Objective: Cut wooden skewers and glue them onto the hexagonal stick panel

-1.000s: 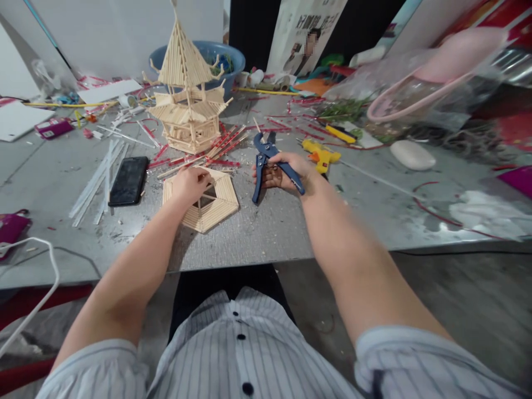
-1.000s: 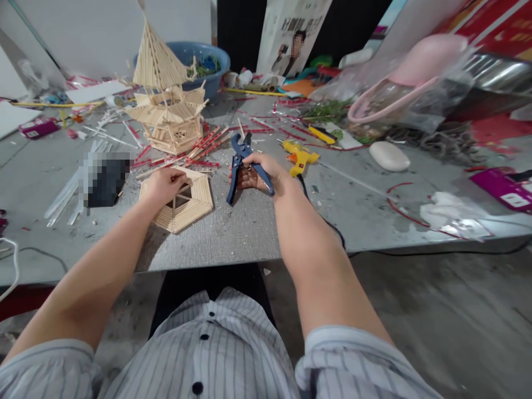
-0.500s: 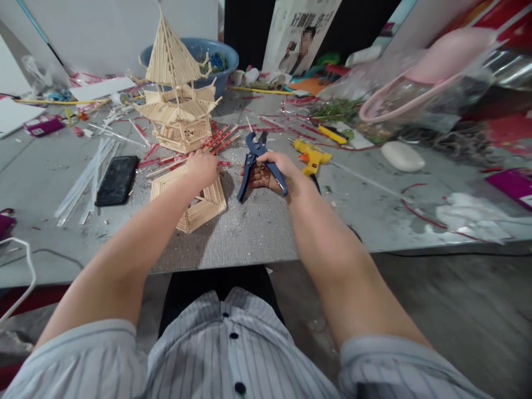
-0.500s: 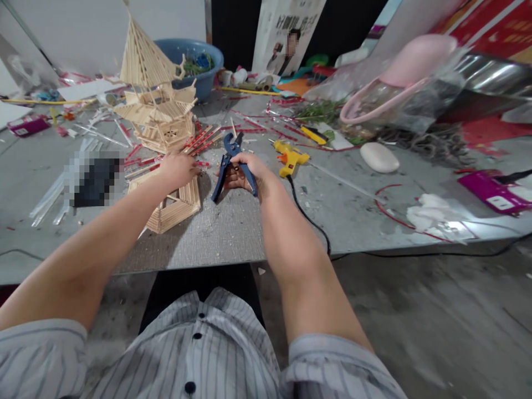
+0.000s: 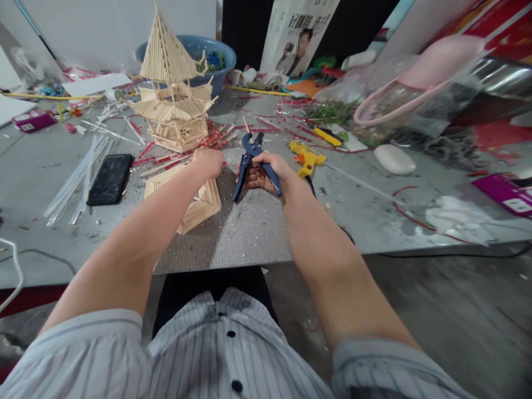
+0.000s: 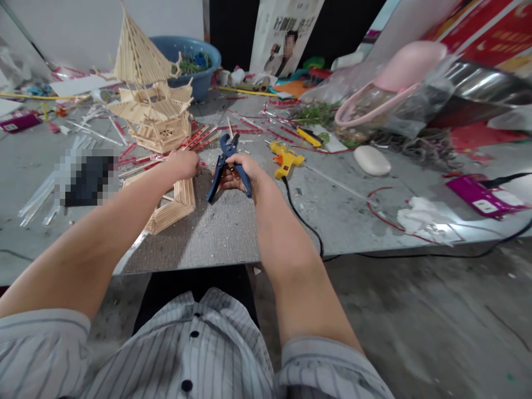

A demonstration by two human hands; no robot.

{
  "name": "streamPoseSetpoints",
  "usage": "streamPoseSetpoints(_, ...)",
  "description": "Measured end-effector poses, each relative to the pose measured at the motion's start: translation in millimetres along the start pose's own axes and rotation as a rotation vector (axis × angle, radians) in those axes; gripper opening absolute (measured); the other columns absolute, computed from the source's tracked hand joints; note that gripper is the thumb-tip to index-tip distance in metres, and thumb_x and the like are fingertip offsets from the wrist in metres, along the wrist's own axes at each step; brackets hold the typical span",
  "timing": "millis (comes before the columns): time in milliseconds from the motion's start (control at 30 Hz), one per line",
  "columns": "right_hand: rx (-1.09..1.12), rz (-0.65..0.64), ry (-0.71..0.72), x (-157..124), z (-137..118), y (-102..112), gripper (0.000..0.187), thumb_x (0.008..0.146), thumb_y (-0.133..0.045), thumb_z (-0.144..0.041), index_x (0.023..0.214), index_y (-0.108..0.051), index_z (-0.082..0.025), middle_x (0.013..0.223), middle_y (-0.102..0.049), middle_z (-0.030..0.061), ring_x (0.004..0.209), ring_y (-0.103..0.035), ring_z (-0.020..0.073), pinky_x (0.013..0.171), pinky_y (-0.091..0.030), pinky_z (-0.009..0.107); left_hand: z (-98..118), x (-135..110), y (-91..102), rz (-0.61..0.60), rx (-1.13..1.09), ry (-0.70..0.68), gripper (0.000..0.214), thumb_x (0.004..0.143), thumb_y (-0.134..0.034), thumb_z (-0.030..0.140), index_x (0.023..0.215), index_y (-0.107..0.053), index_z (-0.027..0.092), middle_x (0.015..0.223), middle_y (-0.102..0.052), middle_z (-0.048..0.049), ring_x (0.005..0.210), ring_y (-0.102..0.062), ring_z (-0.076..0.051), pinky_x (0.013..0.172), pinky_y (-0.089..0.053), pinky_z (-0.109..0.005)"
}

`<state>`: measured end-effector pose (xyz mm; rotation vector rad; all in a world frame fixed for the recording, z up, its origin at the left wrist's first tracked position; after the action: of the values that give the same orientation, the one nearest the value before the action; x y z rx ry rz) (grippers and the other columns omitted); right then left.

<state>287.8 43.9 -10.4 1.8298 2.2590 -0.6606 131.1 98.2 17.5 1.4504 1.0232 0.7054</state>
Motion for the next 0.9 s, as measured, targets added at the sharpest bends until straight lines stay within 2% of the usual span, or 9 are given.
streamPoseSetpoints(133,0.011,-0.014,-0.007,1,0,-1,0.033,0.079,-0.035,-0.025,0.087,-0.066,-0.016,0.064,-0.066,0.0094,0.065,-0.065,0.0210,0.065,-0.053,0.032,-4,-1,-4.6,0.120,-0.052,-0.041,0.036,0.083,-0.045,0.010,0.112,-0.065,0.010,0.113,-0.068,-0.0192,0.115,-0.059,-0.029,0.101,-0.041,-0.039)
streamPoseSetpoints(233,0.034,-0.023,0.002,3,0,0,0.032,0.077,-0.036,-0.026,0.086,-0.065,-0.017,0.065,-0.066,0.0085,0.065,-0.065,0.0214,0.067,-0.054,0.034,-8,-8,3.1,0.250,-0.166,0.006,0.039,0.087,-0.040,0.011,0.123,-0.056,0.011,0.111,-0.067,-0.0171,0.112,-0.060,-0.026,0.100,-0.041,-0.041)
streamPoseSetpoints(300,0.064,-0.023,0.010,4,1,0,0.029,0.075,-0.038,-0.026,0.086,-0.064,-0.018,0.066,-0.066,0.0081,0.064,-0.065,0.0215,0.067,-0.054,0.034,-12,-18,10.9,0.283,-0.218,0.039,0.036,0.092,-0.037,0.019,0.122,-0.055,0.012,0.110,-0.066,-0.0172,0.107,-0.062,-0.027,0.095,-0.044,-0.043)
streamPoseSetpoints(367,0.095,-0.022,0.004,4,1,0,0.028,0.073,-0.039,-0.025,0.086,-0.063,-0.018,0.065,-0.066,0.0079,0.063,-0.064,0.0215,0.067,-0.054,0.035,-19,-33,17.3,0.316,-0.429,0.101,0.030,0.091,-0.044,0.024,0.115,-0.058,0.015,0.107,-0.067,-0.0149,0.105,-0.062,-0.027,0.093,-0.045,-0.043)
streamPoseSetpoints(467,0.122,-0.011,-0.015,1,1,-1,0.029,0.075,-0.038,-0.022,0.089,-0.062,-0.016,0.062,-0.066,0.0074,0.061,-0.064,0.0202,0.068,-0.053,0.034,-31,-60,16.5,0.199,-0.622,0.119,0.029,0.086,-0.051,0.018,0.115,-0.058,0.013,0.084,-0.070,-0.0091,0.077,-0.065,-0.018,0.076,-0.051,-0.033)
streamPoseSetpoints(533,0.134,-0.018,-0.020,-1,1,-3,0.030,0.079,-0.035,-0.021,0.092,-0.062,-0.015,0.064,-0.067,0.0071,0.062,-0.064,0.0180,0.071,-0.052,0.032,-38,-79,8.2,0.014,-0.847,0.133,0.037,0.085,-0.049,0.010,0.122,-0.054,0.012,0.083,-0.070,-0.0077,0.063,-0.062,-0.013,0.066,-0.050,-0.028)
streamPoseSetpoints(600,0.141,-0.010,-0.028,-3,1,-3,0.032,0.082,-0.033,-0.021,0.093,-0.062,-0.013,0.065,-0.068,0.0075,0.061,-0.064,0.0167,0.073,-0.051,0.030,-42,-96,-1.1,-0.090,-0.979,0.118,0.038,0.083,-0.053,0.011,0.122,-0.054,0.012,0.084,-0.071,-0.0073,0.059,-0.060,-0.010,0.061,-0.048,-0.025)
streamPoseSetpoints(767,0.153,0.013,-0.018,-3,4,-2,0.034,0.081,-0.033,-0.022,0.093,-0.063,-0.014,0.067,-0.069,0.0090,0.070,-0.067,0.0205,0.076,-0.052,0.035,-46,-113,-17.9,0.011,-0.883,0.083,0.009,0.077,-0.064,0.021,0.076,-0.066,0.013,0.074,-0.071,-0.0044,0.060,-0.057,-0.009,0.060,-0.042,-0.023)
streamPoseSetpoints(900,0.093,0.029,0.016,2,7,4,0.031,0.077,-0.037,-0.025,0.091,-0.065,-0.018,0.068,-0.070,0.0089,0.076,-0.069,0.0251,0.077,-0.054,0.042,-47,-113,-24.2,0.071,-0.842,0.090,0.014,0.074,-0.067,0.027,0.068,-0.068,0.014,0.063,-0.066,0.0003,0.058,-0.051,-0.008,0.059,-0.038,-0.023)
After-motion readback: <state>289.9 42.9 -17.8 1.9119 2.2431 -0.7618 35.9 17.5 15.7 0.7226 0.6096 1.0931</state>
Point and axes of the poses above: each hand's wrist, its own x-axis towards the middle knuckle, its own y-axis out of the back of the hand, z = x × y, the point moved 2 cm from there along x, towards the middle knuckle
